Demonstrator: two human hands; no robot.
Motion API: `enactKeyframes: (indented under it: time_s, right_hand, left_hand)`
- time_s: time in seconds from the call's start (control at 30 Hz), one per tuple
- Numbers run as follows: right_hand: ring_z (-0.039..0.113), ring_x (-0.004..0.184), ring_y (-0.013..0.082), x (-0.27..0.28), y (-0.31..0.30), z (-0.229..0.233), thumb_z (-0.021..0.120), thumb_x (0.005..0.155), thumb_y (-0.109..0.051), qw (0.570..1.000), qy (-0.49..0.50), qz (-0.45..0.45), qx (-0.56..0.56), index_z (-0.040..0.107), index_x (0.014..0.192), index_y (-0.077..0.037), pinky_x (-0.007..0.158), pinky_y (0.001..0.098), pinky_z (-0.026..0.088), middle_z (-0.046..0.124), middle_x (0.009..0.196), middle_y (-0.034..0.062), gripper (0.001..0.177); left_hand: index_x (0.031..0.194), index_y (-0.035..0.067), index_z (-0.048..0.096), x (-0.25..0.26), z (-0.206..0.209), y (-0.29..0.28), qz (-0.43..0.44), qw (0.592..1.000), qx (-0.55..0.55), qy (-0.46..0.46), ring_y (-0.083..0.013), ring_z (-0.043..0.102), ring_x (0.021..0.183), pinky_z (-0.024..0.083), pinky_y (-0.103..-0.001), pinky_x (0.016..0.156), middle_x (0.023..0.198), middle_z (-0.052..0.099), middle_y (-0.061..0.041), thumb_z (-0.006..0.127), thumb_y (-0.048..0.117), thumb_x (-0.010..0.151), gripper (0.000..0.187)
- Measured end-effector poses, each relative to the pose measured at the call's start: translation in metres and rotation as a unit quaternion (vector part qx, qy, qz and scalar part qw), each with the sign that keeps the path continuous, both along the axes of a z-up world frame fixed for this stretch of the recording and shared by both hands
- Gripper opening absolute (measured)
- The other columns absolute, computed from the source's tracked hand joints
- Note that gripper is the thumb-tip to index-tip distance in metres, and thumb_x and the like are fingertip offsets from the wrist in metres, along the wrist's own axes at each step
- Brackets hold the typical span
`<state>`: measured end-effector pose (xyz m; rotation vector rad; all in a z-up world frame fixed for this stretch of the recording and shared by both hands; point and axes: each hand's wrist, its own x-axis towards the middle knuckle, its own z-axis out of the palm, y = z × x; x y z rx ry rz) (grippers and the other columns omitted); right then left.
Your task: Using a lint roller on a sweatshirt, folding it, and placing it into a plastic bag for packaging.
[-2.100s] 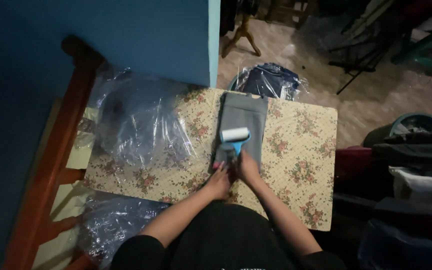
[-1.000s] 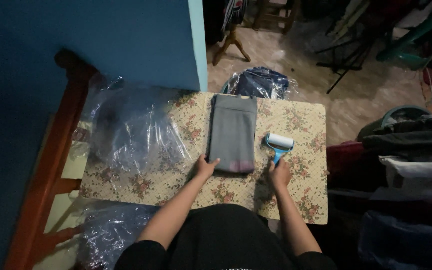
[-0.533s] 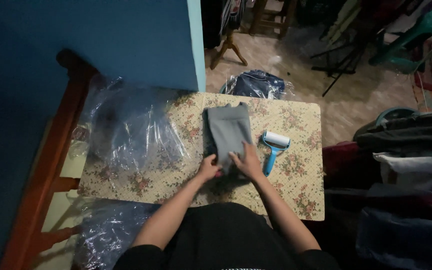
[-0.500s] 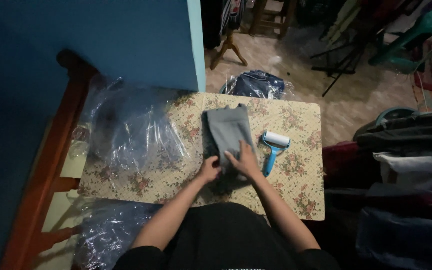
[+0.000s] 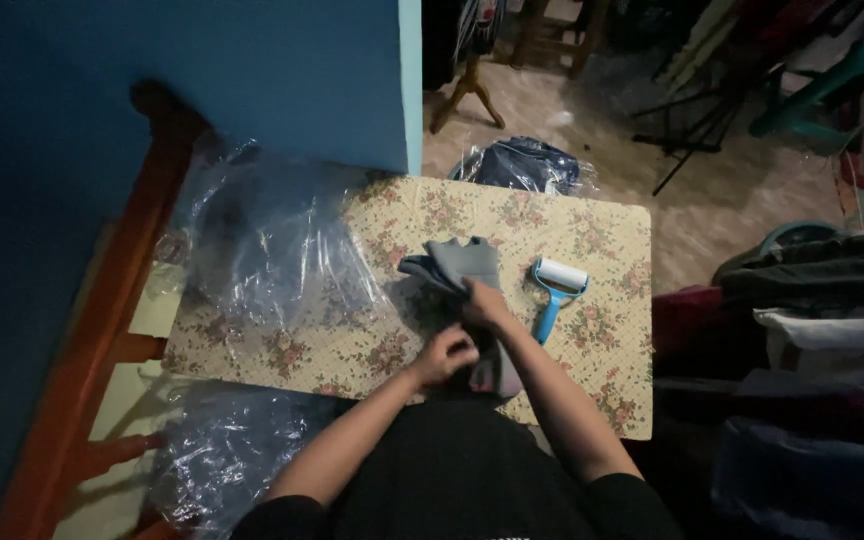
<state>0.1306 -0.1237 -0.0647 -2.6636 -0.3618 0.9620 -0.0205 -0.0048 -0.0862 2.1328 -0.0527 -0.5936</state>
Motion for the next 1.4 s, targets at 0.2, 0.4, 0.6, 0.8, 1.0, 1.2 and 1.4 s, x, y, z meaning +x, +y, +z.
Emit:
enactKeyframes:
  time_s: [0.2, 0.4, 0.6, 0.8, 1.0, 1.2, 1.4]
  right_hand:
    - [0.06, 0.126, 0.0423, -0.026, -0.034, 0.073, 0.062, 0.084, -0.007, 0.936, 0.043, -0.13, 0.325, 0.064, 0.136, -0.008, 0.105, 0.0552, 0.044, 0.068, 0.123, 0.0253, 0.052]
    - [0.071, 0.09, 0.029, -0.033, -0.054, 0.018, 0.085, 0.077, -0.013, 0.795, 0.179, -0.367, 0.448, 0.075, 0.113, -0.008, 0.078, 0.0419, 0.058, 0.074, 0.099, 0.0165, 0.037]
    - [0.063, 0.062, 0.0175, -0.028, -0.053, 0.068, 0.084, 0.076, -0.008, 0.722, 0.175, -0.456, 0.491, 0.073, 0.088, -0.002, 0.061, 0.0316, 0.051, 0.067, 0.069, 0.0092, 0.017]
    - [0.07, 0.088, 0.0252, 0.018, -0.051, 0.108, 0.084, 0.077, -0.024, 0.706, 0.142, -0.438, 0.538, 0.071, 0.121, -0.015, 0.078, 0.0405, 0.052, 0.074, 0.097, 0.0089, 0.047]
    - [0.056, 0.132, 0.0395, 0.02, -0.073, 0.03, 0.081, 0.094, -0.037, 0.748, 0.148, -0.465, 0.449, 0.06, 0.137, -0.013, 0.111, 0.0608, 0.039, 0.065, 0.132, 0.0169, 0.054]
    - [0.047, 0.14, 0.0459, -0.033, -0.094, -0.035, 0.074, 0.089, -0.035, 0.961, -0.019, -0.207, 0.184, 0.038, 0.156, -0.004, 0.117, 0.0578, 0.038, 0.043, 0.155, 0.0312, 0.082]
    - [0.073, 0.1, 0.0409, -0.091, -0.106, -0.013, 0.071, 0.095, -0.031, 0.964, -0.144, -0.179, 0.133, 0.058, 0.127, -0.015, 0.084, 0.05, 0.056, 0.076, 0.098, 0.019, 0.038]
  left_hand:
    - [0.123, 0.017, 0.056, 0.008, -0.046, 0.022, 0.425, 0.885, -0.189, -0.004, -0.03, 0.06, 0.121, 0.051, -0.042, 0.101, 0.125, 0.062, -0.013, 0.079, 0.055, 0.091, 0.055]
    - [0.141, 0.011, 0.062, -0.008, 0.047, 0.026, 0.359, 0.695, -0.541, 0.309, -0.0425, 0.06, 0.129, 0.053, -0.055, 0.106, 0.141, 0.06, -0.024, 0.069, 0.081, 0.082, 0.092]
    - [0.133, 0.004, 0.058, 0.04, -0.081, 0.079, 0.419, 0.803, -0.358, 0.229, -0.041, 0.065, 0.118, 0.062, -0.057, 0.089, 0.128, 0.065, -0.028, 0.095, 0.059, 0.079, 0.086]
    - [0.141, 0.01, 0.061, 0.111, 0.076, 0.066, 0.313, 0.906, -0.282, 0.029, -0.0345, 0.055, 0.134, 0.05, -0.056, 0.105, 0.139, 0.061, -0.021, 0.087, 0.047, 0.089, 0.069]
    - [0.168, 0.017, 0.007, 0.119, 0.033, 0.075, 0.312, 0.921, -0.163, 0.169, -0.0334, 0.007, 0.158, 0.013, -0.061, 0.126, 0.173, 0.007, -0.012, 0.064, 0.075, 0.096, 0.109]
    - [0.16, 0.013, 0.032, 0.062, -0.012, 0.062, 0.221, 0.964, 0.031, 0.143, -0.0325, 0.039, 0.149, 0.039, -0.05, 0.12, 0.162, 0.04, -0.016, 0.061, 0.058, 0.1, 0.081]
    - [0.151, 0.012, 0.041, 0.027, 0.011, 0.046, 0.21, 0.971, 0.052, 0.103, -0.0355, 0.053, 0.138, 0.049, -0.049, 0.11, 0.15, 0.053, -0.019, 0.068, 0.051, 0.096, 0.072]
